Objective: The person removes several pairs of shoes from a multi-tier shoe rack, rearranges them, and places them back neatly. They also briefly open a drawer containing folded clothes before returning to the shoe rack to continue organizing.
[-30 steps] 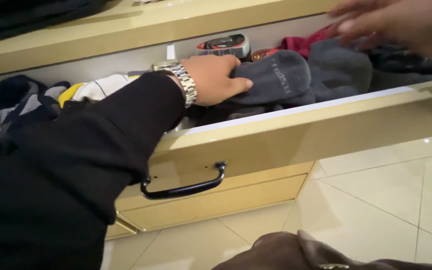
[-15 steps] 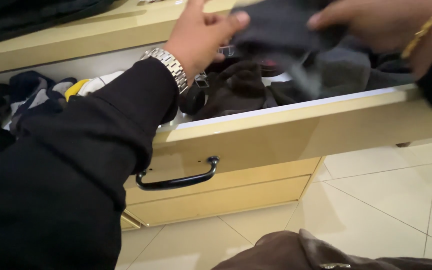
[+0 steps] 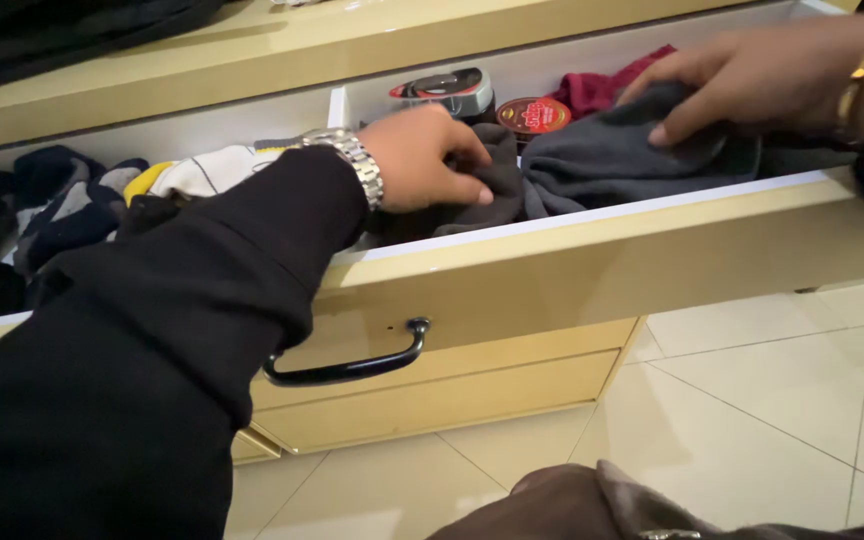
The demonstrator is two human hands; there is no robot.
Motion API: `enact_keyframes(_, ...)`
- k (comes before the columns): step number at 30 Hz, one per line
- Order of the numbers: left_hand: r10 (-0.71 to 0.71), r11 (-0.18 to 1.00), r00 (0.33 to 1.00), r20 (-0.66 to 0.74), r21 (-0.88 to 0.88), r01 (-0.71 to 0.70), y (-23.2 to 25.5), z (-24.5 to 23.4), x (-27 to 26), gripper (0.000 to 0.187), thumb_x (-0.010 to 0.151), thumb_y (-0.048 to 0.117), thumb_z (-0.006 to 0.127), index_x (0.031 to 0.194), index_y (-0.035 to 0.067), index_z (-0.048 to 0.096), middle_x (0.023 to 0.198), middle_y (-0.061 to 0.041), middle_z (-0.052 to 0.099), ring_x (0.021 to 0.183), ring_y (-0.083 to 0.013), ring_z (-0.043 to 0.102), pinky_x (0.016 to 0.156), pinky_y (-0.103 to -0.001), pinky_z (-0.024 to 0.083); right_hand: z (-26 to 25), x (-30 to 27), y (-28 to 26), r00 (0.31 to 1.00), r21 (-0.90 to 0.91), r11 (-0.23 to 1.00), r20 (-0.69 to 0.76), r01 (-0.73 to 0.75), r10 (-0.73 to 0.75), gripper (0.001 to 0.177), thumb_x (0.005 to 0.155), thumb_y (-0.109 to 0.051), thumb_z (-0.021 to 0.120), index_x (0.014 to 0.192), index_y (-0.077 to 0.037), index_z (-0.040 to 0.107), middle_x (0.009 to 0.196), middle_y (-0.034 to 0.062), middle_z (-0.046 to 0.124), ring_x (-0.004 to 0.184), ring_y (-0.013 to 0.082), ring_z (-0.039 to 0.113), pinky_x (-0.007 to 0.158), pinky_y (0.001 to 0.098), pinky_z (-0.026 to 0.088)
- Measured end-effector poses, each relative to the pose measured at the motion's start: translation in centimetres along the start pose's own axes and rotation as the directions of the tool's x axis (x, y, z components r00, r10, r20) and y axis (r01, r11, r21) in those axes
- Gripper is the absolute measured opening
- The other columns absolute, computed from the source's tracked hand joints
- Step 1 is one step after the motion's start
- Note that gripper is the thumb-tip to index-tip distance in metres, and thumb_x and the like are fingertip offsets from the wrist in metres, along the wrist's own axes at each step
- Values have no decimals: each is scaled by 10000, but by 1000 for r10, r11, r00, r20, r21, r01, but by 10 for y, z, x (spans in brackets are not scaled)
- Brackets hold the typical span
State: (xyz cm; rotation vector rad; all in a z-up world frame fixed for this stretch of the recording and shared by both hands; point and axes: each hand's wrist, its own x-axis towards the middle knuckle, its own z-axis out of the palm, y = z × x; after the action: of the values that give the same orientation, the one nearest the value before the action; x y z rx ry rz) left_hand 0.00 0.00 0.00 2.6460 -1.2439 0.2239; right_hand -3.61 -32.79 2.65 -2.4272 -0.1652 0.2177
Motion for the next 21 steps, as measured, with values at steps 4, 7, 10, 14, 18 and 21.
enact_keyframes(4,-70,997,997,19,29,70,6,1,1,564,765,477,813,1193,122,720,1124,-143,730,1072,-307,684,923,-409,522,-8,-3,-10,989,-126,985,-101,-117,104,532,922,-67,711,1442,-165,653,1139,102,718,925,222,626,755,412,504)
enact_keyframes(7,-87,996,996,-4,37,87,7,1,1,545,750,469,826,1152,115,728,1135,-129,732,1070,-305,685,913,-413,524,-14,1,-13,994,72,996,-91,-61,67,573,906,-33,663,1467,-138,609,1142,99,701,917,207,639,730,379,502)
enact_keyframes(10,-96,994,995,-14,58,96,8,-1,1,504,754,462,826,1118,122,745,1125,-116,738,1068,-297,689,910,-412,524,-11,0,-16,991,-13,991,-32,-132,131,561,902,-8,632,1450,-123,593,1160,131,697,989,238,651,813,379,553)
enact_keyframes(14,-89,995,996,-8,38,89,8,-2,0,452,793,463,783,1106,137,759,1081,-102,753,1034,-282,713,901,-400,540,9,-1,-25,989,-509,848,-89,-149,120,626,905,-108,718,1502,-248,593,1257,128,698,1033,333,702,826,446,580)
enact_keyframes(18,-102,994,995,22,43,101,8,-1,-1,490,867,536,686,1182,163,732,1172,-108,748,1102,-294,686,958,-408,513,7,-16,-40,901,-673,721,-192,167,-388,713,860,-398,762,1491,-189,505,1386,137,612,1260,295,588,984,414,481)
enact_keyframes(21,-79,992,995,-66,97,85,8,2,-3,567,884,565,675,1279,158,687,1327,-201,604,1191,-347,607,1007,-424,481,18,-37,-45,860,-707,644,-102,292,-501,711,966,-573,592,1552,-172,553,1487,156,612,1338,328,579,1090,423,448)
